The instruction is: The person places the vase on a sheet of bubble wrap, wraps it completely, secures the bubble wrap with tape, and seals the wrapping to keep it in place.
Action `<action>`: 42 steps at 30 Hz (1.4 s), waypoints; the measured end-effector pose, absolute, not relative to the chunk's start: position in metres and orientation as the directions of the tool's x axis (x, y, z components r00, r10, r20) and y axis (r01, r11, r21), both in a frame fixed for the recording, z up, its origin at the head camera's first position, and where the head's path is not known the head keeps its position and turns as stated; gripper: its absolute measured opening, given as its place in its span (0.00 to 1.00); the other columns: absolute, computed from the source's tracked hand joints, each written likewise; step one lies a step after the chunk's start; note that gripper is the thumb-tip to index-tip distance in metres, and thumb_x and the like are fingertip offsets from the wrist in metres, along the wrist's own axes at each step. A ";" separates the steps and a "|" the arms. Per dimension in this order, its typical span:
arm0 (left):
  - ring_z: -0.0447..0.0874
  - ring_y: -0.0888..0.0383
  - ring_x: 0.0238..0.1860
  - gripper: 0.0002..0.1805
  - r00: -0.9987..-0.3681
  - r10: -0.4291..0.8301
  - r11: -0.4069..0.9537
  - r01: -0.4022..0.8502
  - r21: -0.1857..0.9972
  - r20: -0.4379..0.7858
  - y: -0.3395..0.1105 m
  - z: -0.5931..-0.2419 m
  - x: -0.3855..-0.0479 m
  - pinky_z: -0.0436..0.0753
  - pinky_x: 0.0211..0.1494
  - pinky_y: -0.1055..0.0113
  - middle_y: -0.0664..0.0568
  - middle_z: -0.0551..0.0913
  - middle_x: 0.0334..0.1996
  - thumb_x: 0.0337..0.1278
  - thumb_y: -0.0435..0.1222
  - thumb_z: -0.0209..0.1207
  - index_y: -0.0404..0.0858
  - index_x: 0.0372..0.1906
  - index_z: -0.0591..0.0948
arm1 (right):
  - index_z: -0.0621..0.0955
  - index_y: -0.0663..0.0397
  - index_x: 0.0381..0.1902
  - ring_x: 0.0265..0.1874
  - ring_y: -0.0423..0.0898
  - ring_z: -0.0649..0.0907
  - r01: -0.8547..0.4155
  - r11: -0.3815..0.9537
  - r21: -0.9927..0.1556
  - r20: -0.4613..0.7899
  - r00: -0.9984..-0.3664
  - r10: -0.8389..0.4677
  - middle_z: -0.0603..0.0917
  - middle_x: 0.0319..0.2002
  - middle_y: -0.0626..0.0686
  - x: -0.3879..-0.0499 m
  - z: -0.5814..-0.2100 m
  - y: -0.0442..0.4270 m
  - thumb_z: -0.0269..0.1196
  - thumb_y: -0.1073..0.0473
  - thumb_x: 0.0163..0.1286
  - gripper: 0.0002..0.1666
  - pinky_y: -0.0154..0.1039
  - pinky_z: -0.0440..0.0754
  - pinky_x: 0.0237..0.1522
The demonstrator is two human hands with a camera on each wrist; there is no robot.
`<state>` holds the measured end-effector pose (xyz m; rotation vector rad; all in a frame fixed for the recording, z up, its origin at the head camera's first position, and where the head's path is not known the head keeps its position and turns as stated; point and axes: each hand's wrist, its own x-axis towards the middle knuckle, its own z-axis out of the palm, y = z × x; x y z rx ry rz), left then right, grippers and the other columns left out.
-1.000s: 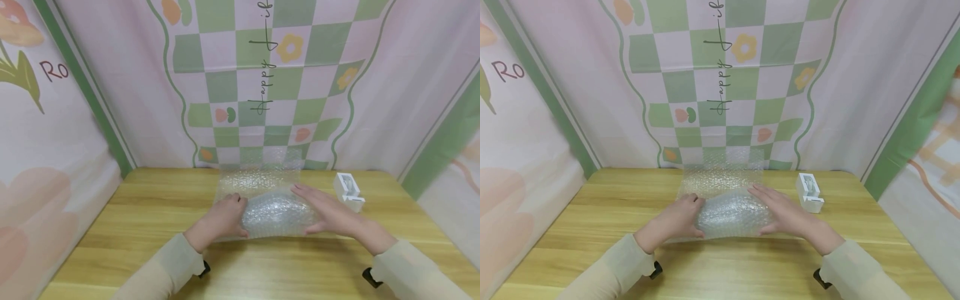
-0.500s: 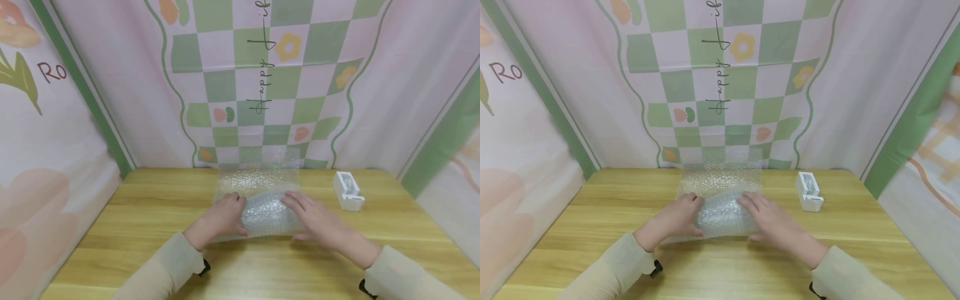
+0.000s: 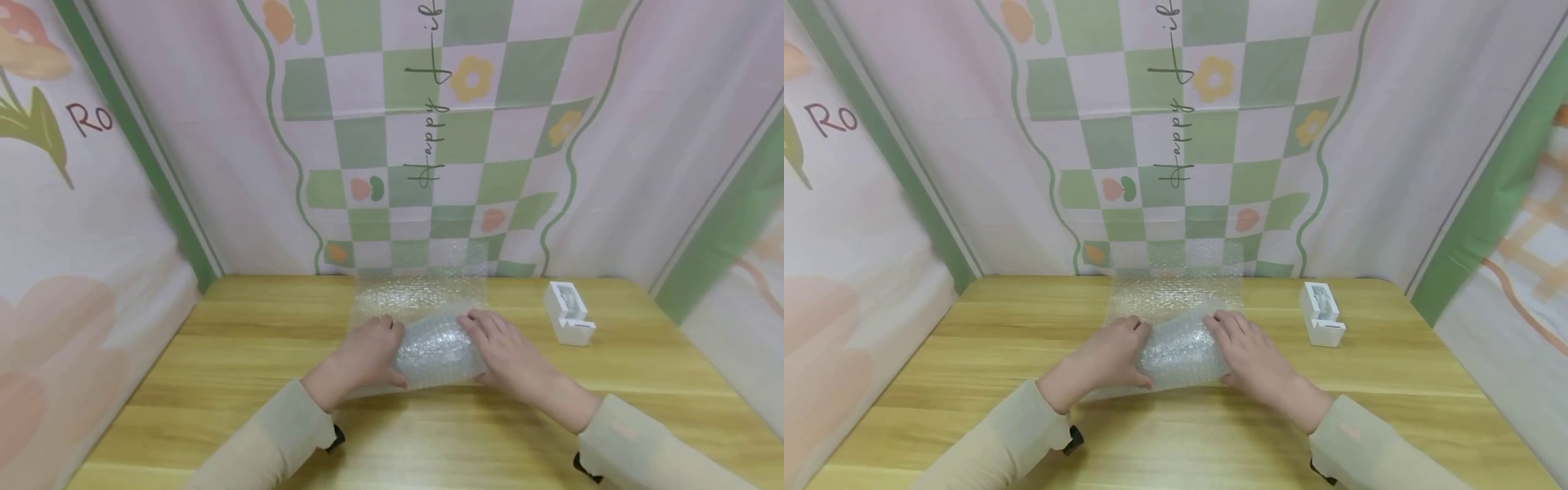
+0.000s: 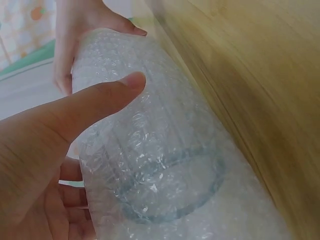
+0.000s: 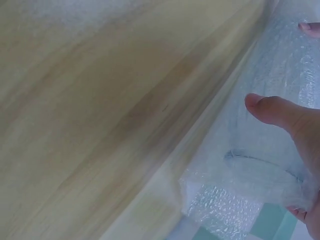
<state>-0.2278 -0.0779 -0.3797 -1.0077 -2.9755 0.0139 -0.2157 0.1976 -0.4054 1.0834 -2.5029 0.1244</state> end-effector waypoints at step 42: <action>0.63 0.43 0.74 0.46 -0.795 0.585 0.687 0.384 0.617 -0.157 -0.126 -0.403 -0.261 0.64 0.75 0.44 0.44 0.65 0.76 0.68 0.68 0.50 0.40 0.78 0.65 | 0.69 0.67 0.71 0.68 0.65 0.71 -0.670 0.710 -0.216 0.222 -0.742 -0.633 0.71 0.69 0.66 -0.224 -0.383 0.205 0.73 0.33 0.58 0.56 0.63 0.68 0.69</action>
